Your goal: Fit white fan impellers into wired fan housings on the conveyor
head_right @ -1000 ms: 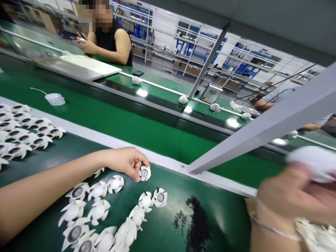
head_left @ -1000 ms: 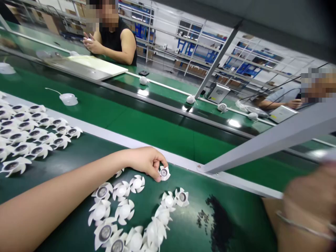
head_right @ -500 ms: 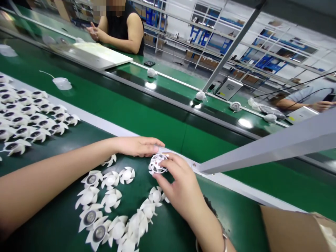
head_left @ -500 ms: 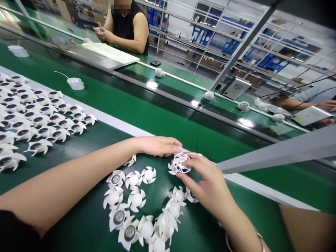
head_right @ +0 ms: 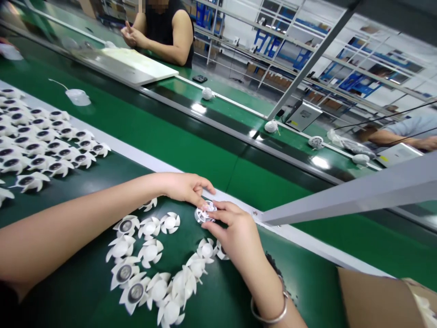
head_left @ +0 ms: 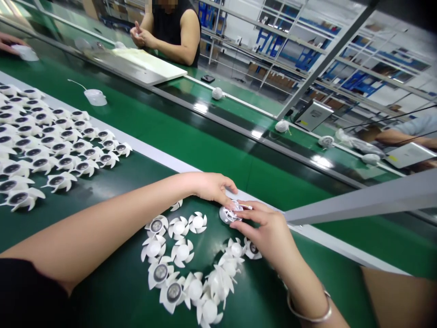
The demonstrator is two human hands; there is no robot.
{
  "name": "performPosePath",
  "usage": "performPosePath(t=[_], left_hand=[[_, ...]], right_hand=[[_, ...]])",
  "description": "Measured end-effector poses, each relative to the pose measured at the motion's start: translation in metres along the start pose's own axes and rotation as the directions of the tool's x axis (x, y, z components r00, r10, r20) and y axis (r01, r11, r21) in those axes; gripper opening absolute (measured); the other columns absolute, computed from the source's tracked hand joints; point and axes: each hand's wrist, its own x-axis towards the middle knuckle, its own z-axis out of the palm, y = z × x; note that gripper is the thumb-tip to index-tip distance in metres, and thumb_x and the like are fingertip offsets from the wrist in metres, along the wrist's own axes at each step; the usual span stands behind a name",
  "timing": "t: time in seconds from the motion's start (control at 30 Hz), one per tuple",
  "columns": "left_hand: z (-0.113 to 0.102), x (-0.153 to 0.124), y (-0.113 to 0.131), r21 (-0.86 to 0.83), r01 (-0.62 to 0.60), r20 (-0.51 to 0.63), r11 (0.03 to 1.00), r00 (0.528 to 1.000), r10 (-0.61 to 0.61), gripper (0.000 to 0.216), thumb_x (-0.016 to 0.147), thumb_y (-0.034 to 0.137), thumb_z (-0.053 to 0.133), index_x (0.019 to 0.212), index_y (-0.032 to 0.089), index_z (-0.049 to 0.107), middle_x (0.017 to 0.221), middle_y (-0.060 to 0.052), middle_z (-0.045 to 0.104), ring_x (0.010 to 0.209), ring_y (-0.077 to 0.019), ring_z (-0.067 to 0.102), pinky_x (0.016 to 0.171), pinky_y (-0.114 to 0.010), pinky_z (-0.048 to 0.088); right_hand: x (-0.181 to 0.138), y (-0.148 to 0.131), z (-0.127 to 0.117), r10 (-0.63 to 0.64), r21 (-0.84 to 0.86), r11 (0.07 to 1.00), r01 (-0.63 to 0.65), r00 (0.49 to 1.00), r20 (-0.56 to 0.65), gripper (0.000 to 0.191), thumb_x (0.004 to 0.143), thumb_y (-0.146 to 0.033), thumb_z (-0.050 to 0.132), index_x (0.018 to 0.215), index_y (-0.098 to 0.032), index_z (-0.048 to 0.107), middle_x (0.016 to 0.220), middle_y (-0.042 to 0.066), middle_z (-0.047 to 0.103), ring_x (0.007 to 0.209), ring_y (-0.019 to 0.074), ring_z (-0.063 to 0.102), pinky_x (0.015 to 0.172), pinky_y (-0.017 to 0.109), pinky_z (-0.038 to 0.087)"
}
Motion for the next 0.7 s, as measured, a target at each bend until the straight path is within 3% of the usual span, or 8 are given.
performPosePath(t=[0.23, 0.37, 0.47, 0.53, 0.57, 0.63, 0.7], left_hand=[[0.006, -0.006, 0.0, 0.03, 0.019, -0.074, 0.999, 0.997, -0.017, 0.077, 0.07, 0.053, 0.076, 0.134, 0.016, 0.052, 0.086, 0.0, 0.067, 0.074, -0.0171, 0.061, 0.064, -0.025, 0.041], [0.002, -0.028, 0.012, 0.213, -0.01, -0.072, 0.977, 0.997, 0.026, 0.065, 0.076, 0.06, 0.068, 0.125, 0.019, 0.06, 0.092, -0.002, 0.068, 0.077, -0.0158, 0.061, 0.064, -0.023, 0.04], [-0.003, -0.048, 0.024, 0.398, 0.041, 0.003, 0.916, 0.999, -0.046, 0.048, 0.061, 0.057, 0.08, 0.092, 0.022, 0.068, 0.087, -0.001, 0.069, 0.07, -0.0152, 0.059, 0.057, -0.023, 0.035], [-0.004, -0.056, 0.03, 0.496, 0.132, 0.006, 0.858, 0.988, -0.155, 0.045, 0.048, 0.043, 0.088, 0.082, 0.022, 0.067, 0.079, 0.001, 0.067, 0.06, -0.0132, 0.054, 0.052, -0.024, 0.03], [-0.004, -0.057, 0.032, 0.528, 0.161, -0.005, 0.834, 0.982, -0.187, 0.043, 0.046, 0.037, 0.089, 0.08, 0.023, 0.067, 0.076, 0.002, 0.066, 0.056, -0.0123, 0.052, 0.051, -0.024, 0.028], [-0.001, -0.056, 0.033, 0.547, 0.157, -0.013, 0.823, 0.984, -0.179, 0.037, 0.047, 0.031, 0.087, 0.077, 0.023, 0.067, 0.073, 0.002, 0.065, 0.054, -0.0118, 0.05, 0.051, -0.025, 0.025], [0.002, -0.051, 0.032, 0.528, 0.089, 0.013, 0.845, 0.994, -0.112, 0.031, 0.052, 0.032, 0.085, 0.077, 0.023, 0.069, 0.077, 0.001, 0.065, 0.058, -0.0129, 0.051, 0.051, -0.025, 0.025]], right_hand=[[-0.001, -0.002, 0.003, 0.032, 0.023, 0.999, -0.032, 0.999, -0.02, 0.014, 0.079, -0.027, 0.077, 0.093, -0.024, 0.079, 0.112, 0.007, 0.074, 0.102, 0.0219, 0.071, 0.094, 0.036, 0.056], [-0.002, -0.001, -0.008, 0.041, -0.079, 0.996, -0.039, 0.999, 0.028, 0.015, 0.083, -0.031, 0.07, 0.094, -0.023, 0.078, 0.116, 0.008, 0.073, 0.106, 0.0231, 0.069, 0.095, 0.037, 0.055], [-0.012, 0.006, -0.031, 0.161, -0.347, 0.914, -0.212, 0.972, -0.172, 0.033, 0.088, -0.032, 0.057, 0.113, -0.017, 0.073, 0.126, 0.015, 0.067, 0.109, 0.0287, 0.067, 0.096, 0.045, 0.052], [-0.024, 0.012, -0.054, 0.244, -0.417, 0.846, -0.332, 0.937, -0.252, 0.04, 0.086, -0.034, 0.055, 0.117, -0.014, 0.071, 0.118, 0.016, 0.07, 0.098, 0.029, 0.069, 0.088, 0.043, 0.054], [-0.03, 0.014, -0.066, 0.298, -0.412, 0.836, -0.363, 0.93, -0.215, 0.037, 0.084, -0.034, 0.056, 0.111, -0.015, 0.073, 0.108, 0.014, 0.073, 0.089, 0.0272, 0.07, 0.082, 0.04, 0.055], [-0.041, 0.016, -0.085, 0.425, -0.379, 0.838, -0.392, 0.905, 0.003, 0.026, 0.081, -0.034, 0.056, 0.09, -0.021, 0.076, 0.086, 0.007, 0.075, 0.07, 0.0218, 0.067, 0.066, 0.032, 0.053], [-0.048, 0.016, -0.096, 0.506, -0.365, 0.84, -0.401, 0.821, 0.262, 0.021, 0.079, -0.029, 0.054, 0.072, -0.023, 0.073, 0.071, 0.003, 0.071, 0.059, 0.0171, 0.061, 0.054, 0.027, 0.045]])
